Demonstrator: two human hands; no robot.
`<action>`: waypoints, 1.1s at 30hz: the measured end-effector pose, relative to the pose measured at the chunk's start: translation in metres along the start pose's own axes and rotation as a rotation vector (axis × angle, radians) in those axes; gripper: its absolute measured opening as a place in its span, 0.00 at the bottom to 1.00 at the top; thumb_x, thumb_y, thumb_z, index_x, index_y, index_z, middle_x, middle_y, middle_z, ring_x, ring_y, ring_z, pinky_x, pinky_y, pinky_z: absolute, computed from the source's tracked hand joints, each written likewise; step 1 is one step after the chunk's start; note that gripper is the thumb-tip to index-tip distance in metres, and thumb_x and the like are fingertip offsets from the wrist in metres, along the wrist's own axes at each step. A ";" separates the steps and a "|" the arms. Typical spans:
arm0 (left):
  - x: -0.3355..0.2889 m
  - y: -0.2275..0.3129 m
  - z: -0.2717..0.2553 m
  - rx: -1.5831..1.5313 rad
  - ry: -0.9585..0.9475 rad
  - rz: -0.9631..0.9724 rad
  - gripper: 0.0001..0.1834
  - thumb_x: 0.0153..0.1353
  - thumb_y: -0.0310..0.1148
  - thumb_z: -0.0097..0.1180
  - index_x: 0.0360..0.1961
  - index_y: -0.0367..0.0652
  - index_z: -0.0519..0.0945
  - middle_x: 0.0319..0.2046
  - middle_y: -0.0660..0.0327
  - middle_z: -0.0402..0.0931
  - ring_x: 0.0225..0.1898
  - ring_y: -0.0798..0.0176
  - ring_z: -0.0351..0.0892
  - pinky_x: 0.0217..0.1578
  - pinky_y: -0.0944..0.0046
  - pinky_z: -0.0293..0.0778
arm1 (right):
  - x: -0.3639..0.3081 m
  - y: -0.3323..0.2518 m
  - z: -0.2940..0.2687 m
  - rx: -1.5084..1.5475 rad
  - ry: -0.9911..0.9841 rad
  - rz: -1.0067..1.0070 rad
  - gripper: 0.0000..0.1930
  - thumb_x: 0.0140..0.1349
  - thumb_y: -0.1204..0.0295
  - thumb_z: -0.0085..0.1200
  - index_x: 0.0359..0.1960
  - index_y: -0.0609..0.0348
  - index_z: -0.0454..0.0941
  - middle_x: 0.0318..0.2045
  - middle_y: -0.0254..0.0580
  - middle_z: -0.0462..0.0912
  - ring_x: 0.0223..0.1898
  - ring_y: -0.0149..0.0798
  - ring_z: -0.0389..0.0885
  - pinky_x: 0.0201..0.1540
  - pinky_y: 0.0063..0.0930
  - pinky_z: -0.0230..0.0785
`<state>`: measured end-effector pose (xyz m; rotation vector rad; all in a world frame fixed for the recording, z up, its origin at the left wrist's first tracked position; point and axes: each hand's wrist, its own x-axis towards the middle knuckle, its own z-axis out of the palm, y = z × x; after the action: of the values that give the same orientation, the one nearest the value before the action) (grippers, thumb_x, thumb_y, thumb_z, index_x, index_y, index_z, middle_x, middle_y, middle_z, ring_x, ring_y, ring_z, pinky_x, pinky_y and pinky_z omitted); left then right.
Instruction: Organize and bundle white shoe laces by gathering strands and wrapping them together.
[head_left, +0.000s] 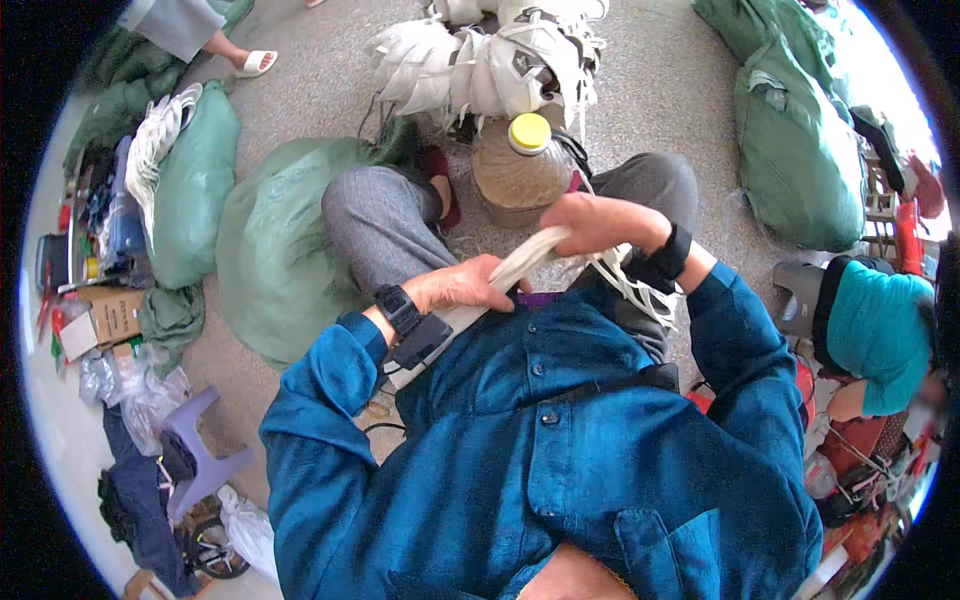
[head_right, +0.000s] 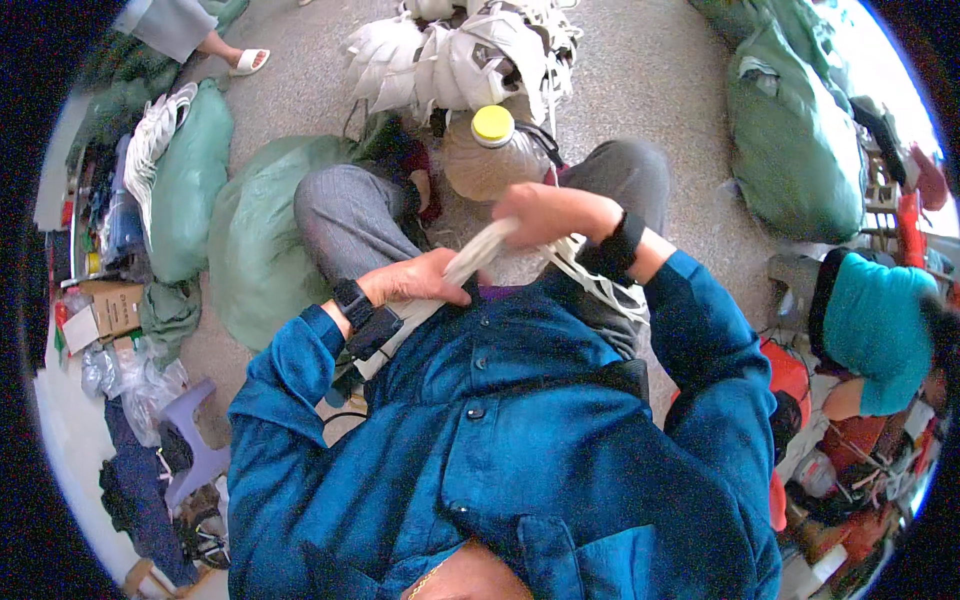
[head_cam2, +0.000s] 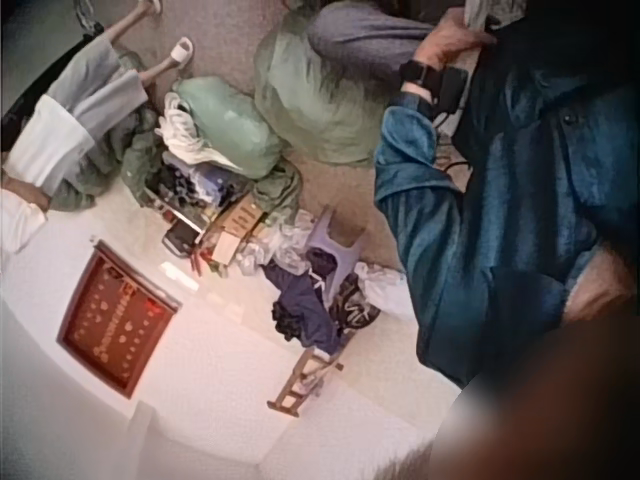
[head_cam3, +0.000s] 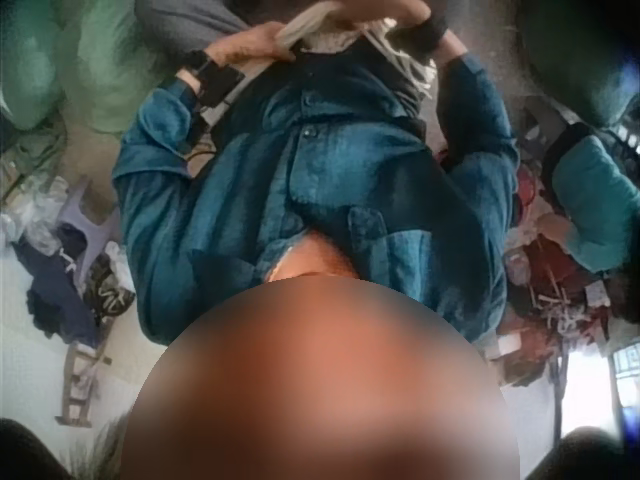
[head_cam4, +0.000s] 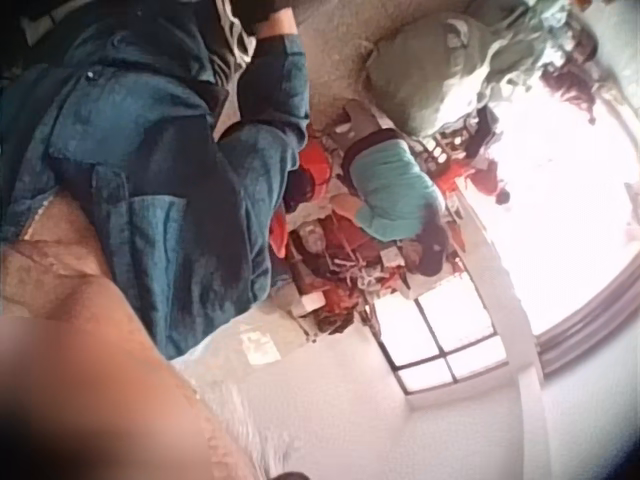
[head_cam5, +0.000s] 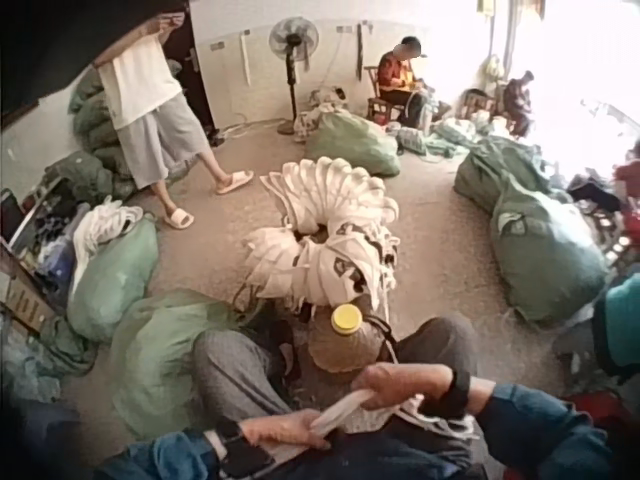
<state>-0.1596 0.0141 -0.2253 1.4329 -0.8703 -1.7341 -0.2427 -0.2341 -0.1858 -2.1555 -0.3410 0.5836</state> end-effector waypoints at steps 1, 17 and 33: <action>-0.001 0.004 -0.001 0.006 -0.002 -0.001 0.19 0.53 0.30 0.65 0.46 0.36 0.81 0.42 0.62 0.81 0.49 0.68 0.75 0.54 0.65 0.69 | 0.004 -0.015 -0.012 -0.013 -0.070 0.097 0.10 0.49 0.72 0.56 0.33 0.62 0.79 0.27 0.49 0.83 0.32 0.44 0.82 0.37 0.38 0.73; -0.011 0.062 -0.009 0.005 0.165 0.176 0.20 0.58 0.28 0.63 0.52 0.34 0.79 0.40 0.65 0.82 0.43 0.72 0.78 0.49 0.68 0.72 | -0.026 -0.029 -0.032 0.187 0.038 0.077 0.11 0.54 0.72 0.59 0.39 0.63 0.78 0.27 0.37 0.80 0.29 0.29 0.79 0.31 0.28 0.72; -0.027 0.141 0.000 -0.117 0.027 0.042 0.12 0.64 0.38 0.61 0.40 0.39 0.80 0.19 0.71 0.71 0.14 0.78 0.68 0.14 0.75 0.64 | -0.142 -0.059 -0.112 0.194 0.195 0.298 0.10 0.65 0.70 0.53 0.43 0.59 0.82 0.21 0.31 0.77 0.21 0.23 0.73 0.23 0.21 0.66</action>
<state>-0.1410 -0.0362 -0.0917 1.3490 -0.7658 -1.7020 -0.3080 -0.3364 -0.0386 -2.0655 0.1412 0.5413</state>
